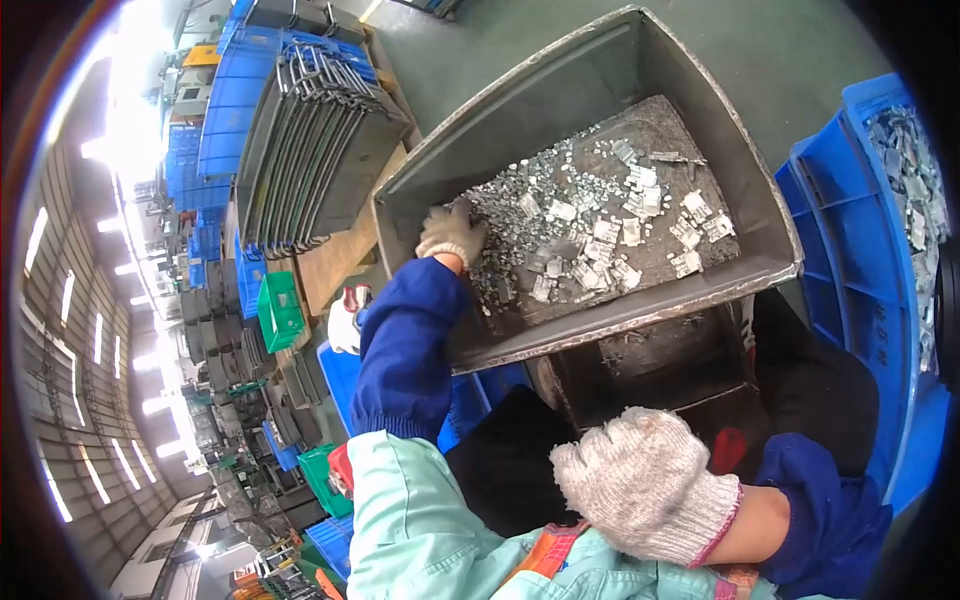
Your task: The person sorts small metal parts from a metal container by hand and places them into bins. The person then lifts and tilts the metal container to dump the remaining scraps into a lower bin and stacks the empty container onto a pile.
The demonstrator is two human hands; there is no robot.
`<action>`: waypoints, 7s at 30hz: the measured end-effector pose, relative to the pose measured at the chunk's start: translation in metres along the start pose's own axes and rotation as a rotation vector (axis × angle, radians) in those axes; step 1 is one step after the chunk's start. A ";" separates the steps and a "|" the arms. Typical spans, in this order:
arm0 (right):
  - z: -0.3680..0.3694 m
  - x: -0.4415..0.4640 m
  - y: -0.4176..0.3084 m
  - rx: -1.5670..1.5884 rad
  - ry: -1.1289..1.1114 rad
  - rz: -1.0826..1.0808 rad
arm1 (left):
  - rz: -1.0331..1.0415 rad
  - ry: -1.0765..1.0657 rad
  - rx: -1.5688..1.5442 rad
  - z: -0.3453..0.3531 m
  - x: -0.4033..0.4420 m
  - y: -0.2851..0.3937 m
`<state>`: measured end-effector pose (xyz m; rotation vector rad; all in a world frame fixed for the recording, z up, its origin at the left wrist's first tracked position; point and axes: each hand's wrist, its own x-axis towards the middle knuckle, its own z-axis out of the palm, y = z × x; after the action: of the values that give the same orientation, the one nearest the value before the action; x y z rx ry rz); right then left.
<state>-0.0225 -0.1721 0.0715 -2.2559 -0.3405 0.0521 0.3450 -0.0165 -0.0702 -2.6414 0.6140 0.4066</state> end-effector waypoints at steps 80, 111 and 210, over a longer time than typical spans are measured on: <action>-0.009 -0.013 -0.002 0.161 -0.080 0.031 | 0.056 -0.392 -0.653 0.025 -0.078 0.171; -0.022 -0.021 -0.003 0.134 -0.034 -0.008 | 0.210 -0.287 -0.342 -0.043 -0.109 0.232; -0.013 0.005 -0.016 0.498 0.011 0.442 | 0.581 -0.533 -2.970 0.023 -0.341 0.111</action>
<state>-0.0193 -0.1703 0.0929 -1.7943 0.1714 0.3191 -0.0060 0.0239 -0.0019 0.3259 -0.0233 -0.8671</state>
